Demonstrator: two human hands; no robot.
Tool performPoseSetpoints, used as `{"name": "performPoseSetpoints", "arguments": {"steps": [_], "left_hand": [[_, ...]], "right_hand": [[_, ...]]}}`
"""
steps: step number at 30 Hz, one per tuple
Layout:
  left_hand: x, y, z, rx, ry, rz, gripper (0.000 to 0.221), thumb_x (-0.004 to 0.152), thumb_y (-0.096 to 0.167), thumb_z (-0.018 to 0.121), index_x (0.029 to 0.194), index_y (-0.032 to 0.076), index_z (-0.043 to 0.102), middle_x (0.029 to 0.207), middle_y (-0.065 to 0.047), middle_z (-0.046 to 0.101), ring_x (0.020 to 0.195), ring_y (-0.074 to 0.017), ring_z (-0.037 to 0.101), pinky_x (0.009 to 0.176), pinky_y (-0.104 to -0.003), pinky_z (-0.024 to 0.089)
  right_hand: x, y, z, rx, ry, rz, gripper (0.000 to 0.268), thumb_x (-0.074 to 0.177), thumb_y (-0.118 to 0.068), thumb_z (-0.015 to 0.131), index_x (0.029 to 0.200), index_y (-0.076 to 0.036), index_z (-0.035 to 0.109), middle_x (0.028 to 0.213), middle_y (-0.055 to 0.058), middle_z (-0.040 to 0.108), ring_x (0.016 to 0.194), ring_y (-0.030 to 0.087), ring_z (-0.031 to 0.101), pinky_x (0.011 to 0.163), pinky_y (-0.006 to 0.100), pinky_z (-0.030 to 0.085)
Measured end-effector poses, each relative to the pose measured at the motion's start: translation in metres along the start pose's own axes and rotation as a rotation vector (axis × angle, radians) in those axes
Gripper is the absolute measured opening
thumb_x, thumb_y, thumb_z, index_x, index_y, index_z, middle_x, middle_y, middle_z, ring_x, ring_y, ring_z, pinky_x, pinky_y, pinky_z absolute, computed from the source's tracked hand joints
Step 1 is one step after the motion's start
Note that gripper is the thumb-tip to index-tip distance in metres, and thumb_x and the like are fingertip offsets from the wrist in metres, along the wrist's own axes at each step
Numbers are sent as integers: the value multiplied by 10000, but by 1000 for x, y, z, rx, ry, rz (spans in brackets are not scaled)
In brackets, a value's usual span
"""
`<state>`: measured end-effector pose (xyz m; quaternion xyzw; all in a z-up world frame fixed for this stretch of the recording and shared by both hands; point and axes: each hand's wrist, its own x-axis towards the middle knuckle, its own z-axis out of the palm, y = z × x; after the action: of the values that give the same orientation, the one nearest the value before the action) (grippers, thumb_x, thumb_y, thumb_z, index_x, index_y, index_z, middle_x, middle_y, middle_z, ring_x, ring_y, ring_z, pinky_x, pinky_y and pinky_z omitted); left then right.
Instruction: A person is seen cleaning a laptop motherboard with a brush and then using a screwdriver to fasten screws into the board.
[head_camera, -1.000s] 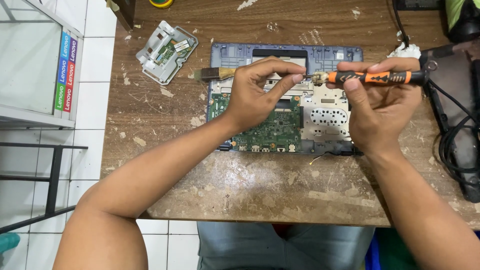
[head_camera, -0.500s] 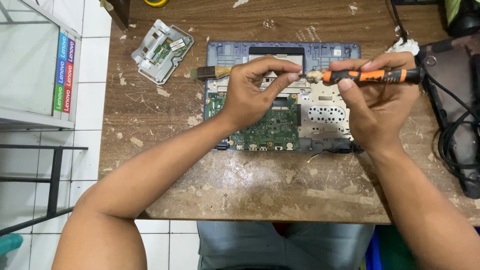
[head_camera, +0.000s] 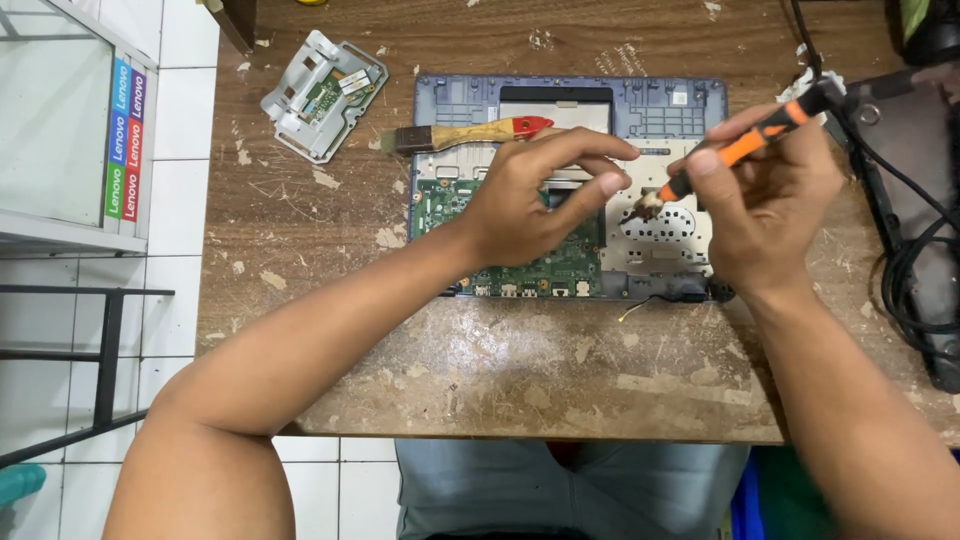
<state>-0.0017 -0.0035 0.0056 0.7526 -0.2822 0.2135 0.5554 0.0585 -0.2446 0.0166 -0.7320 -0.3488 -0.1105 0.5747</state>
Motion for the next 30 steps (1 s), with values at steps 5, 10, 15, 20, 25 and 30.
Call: {"name": "performPoseSetpoints", "arguments": {"steps": [5,10,15,20,25,30], "left_hand": [[3,13,-6,-57,49,-101,273,1192,265,467,1266,77,652,1016,-96,794,966,-218,801,832,-325,648],[3,16,-7,-76,24,-172,320,1184,306,409,1226,76,627,937,-79,683,796,-186,696,687,-298,577],[7,18,-7,88,-102,-226,507,1167,491,251,1232,115,585,777,-57,669,683,-196,674,653,-347,469],[6,13,-4,190,-124,-189,513,1172,467,244,1214,100,601,594,-7,461,516,-177,459,563,-369,332],[6,13,-4,180,-134,-189,556,1163,498,210,1195,97,593,599,-7,449,516,-167,443,544,-354,303],[6,15,-4,165,-124,-182,571,1162,510,202,1175,96,595,591,0,429,515,-157,432,545,-350,293]], "right_hand": [[-2,-1,6,-67,-208,-165,221,1085,-51,778,1133,101,624,1009,214,700,843,282,703,729,357,567],[1,-9,11,-41,-286,-222,177,1070,-20,748,1062,121,643,947,232,704,820,303,701,715,360,535],[1,-7,9,-15,-286,-233,178,1063,-3,746,1057,132,631,952,242,698,811,304,699,702,357,543],[3,-12,10,-81,-294,-250,196,1072,-42,753,1049,125,653,936,235,718,796,309,710,679,363,530],[1,-10,12,-130,-304,-277,191,1081,-82,753,1035,81,666,920,164,737,718,243,670,644,334,445],[1,-7,14,-107,-317,-295,169,1078,-58,752,1069,93,678,871,157,712,673,221,619,609,325,434]]}}
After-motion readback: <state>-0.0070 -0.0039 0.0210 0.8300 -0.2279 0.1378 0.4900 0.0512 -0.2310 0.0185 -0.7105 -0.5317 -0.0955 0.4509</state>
